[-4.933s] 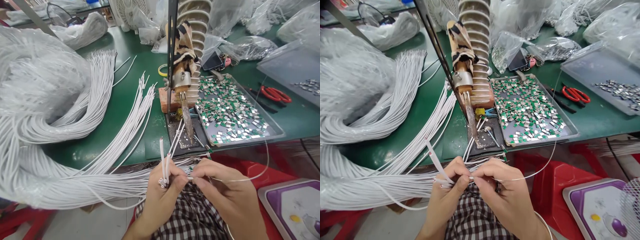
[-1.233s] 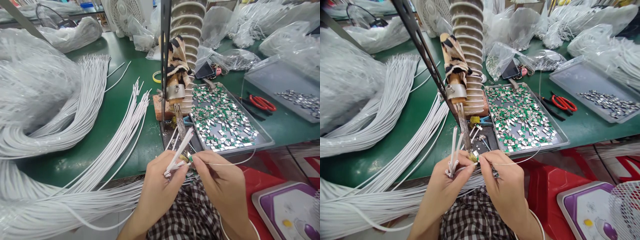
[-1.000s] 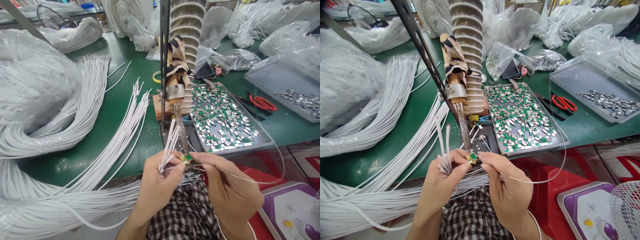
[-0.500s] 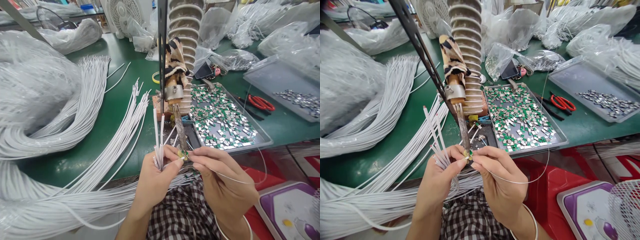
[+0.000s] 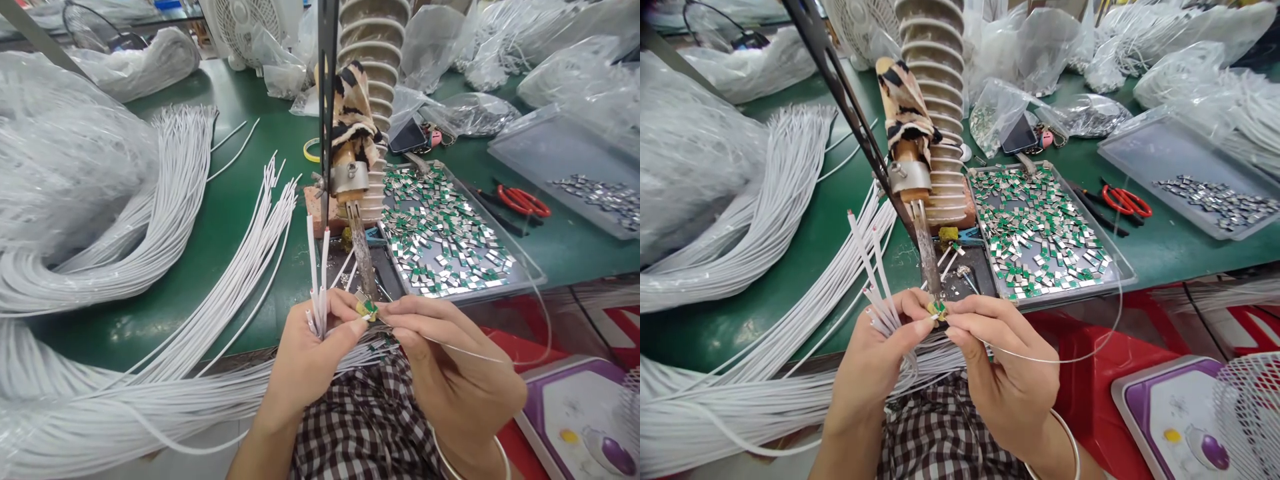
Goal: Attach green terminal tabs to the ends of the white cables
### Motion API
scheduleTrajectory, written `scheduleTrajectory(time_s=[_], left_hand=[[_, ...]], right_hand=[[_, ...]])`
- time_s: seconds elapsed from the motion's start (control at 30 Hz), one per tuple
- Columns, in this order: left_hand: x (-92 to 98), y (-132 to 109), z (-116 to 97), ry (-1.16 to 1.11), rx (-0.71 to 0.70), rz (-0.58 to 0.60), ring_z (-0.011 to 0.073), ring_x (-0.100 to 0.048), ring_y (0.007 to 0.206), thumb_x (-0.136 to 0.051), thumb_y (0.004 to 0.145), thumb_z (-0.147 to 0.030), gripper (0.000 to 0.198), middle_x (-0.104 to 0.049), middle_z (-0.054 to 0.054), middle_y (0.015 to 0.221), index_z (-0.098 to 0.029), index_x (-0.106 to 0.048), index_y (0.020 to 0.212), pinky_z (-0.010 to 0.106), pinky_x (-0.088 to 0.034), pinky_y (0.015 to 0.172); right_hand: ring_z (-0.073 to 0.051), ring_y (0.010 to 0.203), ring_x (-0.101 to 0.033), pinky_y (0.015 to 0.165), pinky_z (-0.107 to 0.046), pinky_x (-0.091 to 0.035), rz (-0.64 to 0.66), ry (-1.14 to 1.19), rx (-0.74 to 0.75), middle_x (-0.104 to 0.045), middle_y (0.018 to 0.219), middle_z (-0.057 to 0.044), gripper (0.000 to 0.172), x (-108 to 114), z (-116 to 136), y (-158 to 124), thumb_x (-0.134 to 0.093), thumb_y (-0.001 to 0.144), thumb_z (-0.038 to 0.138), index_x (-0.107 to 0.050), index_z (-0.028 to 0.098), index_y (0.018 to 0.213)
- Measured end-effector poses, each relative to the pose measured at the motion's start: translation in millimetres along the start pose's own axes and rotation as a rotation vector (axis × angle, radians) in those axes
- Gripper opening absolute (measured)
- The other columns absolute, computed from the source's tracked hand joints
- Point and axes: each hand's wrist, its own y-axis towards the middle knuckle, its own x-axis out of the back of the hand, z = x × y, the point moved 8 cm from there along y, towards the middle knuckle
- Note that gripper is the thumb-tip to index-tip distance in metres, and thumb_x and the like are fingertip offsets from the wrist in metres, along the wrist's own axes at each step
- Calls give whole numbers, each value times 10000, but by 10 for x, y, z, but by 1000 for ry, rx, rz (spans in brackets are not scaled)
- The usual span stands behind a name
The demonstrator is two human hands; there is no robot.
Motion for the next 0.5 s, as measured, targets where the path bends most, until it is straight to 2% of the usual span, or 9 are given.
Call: scheduleTrajectory(time_s=[0.07,0.2,0.3,0.4,0.5], left_hand=[[6,-17,-3,36,5,-2,100,-592,743,-663,795,-96,148,-643,-28,793,-188,-637,681,191,-462,698],[-26,-75,-23,179,-12,2,90,-565,689,-627,795,-61,177,-650,-28,804,-189,-604,675,181,-420,613],[-167,-166,12,360,-68,131,108,-549,687,-610,837,-78,179,-641,-14,790,-187,-584,698,209,-406,629],[-309,-313,65,427,-175,303,129,-540,686,-577,934,-251,218,-625,4,765,-187,-585,725,237,-402,647],[-296,-414,115,440,-199,338,171,-591,829,-426,999,-405,353,-652,56,919,-191,-606,782,259,-435,725]], right_hand=[[-153,864,-683,769,-281,-577,2,35,-31,-718,924,-9,250,20,-22,-16,-649,826,15,-706,202,982],[-110,673,-616,639,-238,-528,2,17,-209,-634,748,21,304,124,-114,-34,-525,898,24,-674,228,1068],[-130,777,-606,710,-257,-521,142,14,-210,-633,858,-11,238,98,-49,-11,-541,898,83,-639,210,1074],[-121,782,-586,699,-251,-500,297,167,-189,-633,850,0,178,6,29,-9,-582,875,90,-635,200,1005],[-93,718,-557,660,-227,-478,261,292,-220,-614,764,32,174,40,19,1,-574,868,41,-626,206,887]])
